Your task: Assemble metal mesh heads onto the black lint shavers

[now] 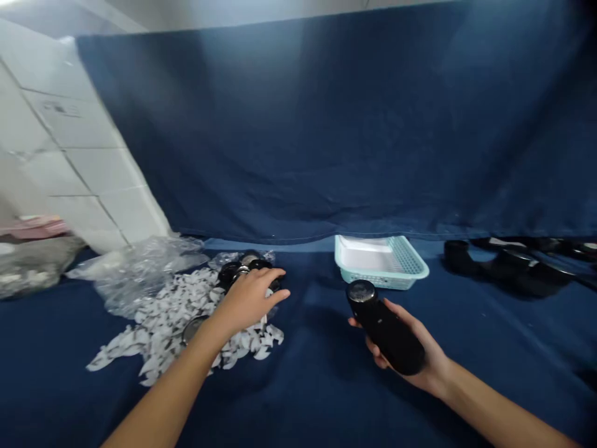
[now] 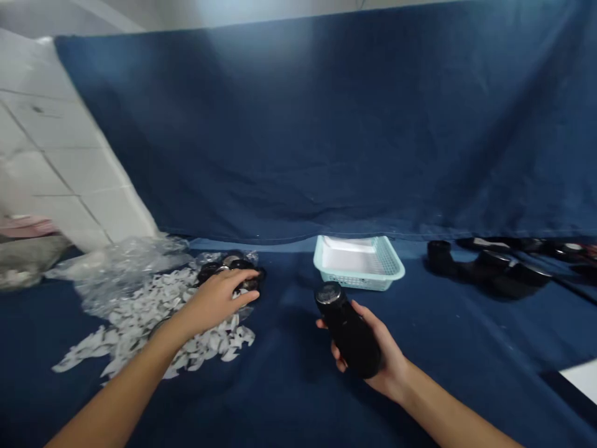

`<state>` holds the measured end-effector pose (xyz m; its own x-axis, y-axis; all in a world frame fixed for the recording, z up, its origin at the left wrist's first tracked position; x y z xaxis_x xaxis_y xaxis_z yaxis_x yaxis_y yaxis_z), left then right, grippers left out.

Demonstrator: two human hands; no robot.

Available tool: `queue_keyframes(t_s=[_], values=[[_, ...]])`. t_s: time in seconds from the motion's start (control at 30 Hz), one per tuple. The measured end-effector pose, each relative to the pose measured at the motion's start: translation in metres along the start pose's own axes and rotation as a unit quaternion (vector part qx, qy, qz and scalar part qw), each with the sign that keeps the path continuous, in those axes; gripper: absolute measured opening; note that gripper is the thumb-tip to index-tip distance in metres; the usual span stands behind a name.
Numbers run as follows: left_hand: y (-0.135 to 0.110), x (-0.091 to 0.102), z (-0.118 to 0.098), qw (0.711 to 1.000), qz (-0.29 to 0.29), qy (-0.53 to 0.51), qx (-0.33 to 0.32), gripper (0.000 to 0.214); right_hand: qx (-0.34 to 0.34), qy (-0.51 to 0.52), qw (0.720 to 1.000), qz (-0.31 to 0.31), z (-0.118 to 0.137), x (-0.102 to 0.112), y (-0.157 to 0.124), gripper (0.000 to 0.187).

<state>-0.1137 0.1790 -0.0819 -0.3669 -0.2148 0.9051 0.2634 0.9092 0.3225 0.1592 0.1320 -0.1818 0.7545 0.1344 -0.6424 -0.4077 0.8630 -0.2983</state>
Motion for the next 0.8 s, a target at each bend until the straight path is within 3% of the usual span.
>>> queue_keyframes(t_s=[0.1, 0.17, 0.23, 0.33, 0.47, 0.57, 0.67, 0.8], values=[[0.004, 0.009, 0.038, 0.996, 0.035, 0.071, 0.031, 0.043, 0.01, -0.126, 0.985, -0.114, 0.001, 0.01, -0.002, 0.059], [0.008, 0.009, 0.055, 0.993, 0.059, 0.095, 0.038, 0.04, 0.067, -0.233, 0.955, -0.17, 0.01, 0.012, -0.006, 0.06], [0.013, 0.006, 0.064, 0.991, 0.082, 0.103, 0.032, 0.037, 0.133, -0.343, 0.915, -0.165, 0.016, 0.008, -0.009, 0.062], [0.021, -0.001, 0.066, 0.988, 0.125, 0.092, 0.006, 0.034, 0.17, -0.482, 0.853, -0.111, 0.012, 0.003, -0.009, 0.061], [0.028, -0.011, 0.06, 0.982, 0.178, 0.058, -0.037, 0.04, 0.211, -0.568, 0.787, -0.114, 0.004, 0.006, -0.009, 0.059], [0.03, -0.016, 0.056, 0.98, 0.185, 0.046, -0.057, 0.043, 0.23, -0.607, 0.751, -0.119, 0.002, 0.008, -0.009, 0.057], [0.028, -0.019, 0.049, 0.982, 0.169, 0.037, -0.073, 0.036, 0.224, -0.625, 0.738, -0.121, 0.003, 0.011, -0.008, 0.057], [0.016, -0.019, 0.039, 0.986, 0.14, 0.013, -0.087, 0.021, 0.224, -0.596, 0.762, -0.119, 0.006, 0.012, -0.007, 0.056]])
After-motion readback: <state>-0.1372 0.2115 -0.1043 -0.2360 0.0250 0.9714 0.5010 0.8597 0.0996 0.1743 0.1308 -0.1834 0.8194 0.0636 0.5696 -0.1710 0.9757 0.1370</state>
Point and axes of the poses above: each hand's wrist, its own y-axis towards the middle knuckle, its own x-axis out of the back of the hand, z = x × y, the point moved 5 cm from there along y, towards the middle knuckle, and after that the axes turned 7 degrees about -z, right-handed, at the moved point
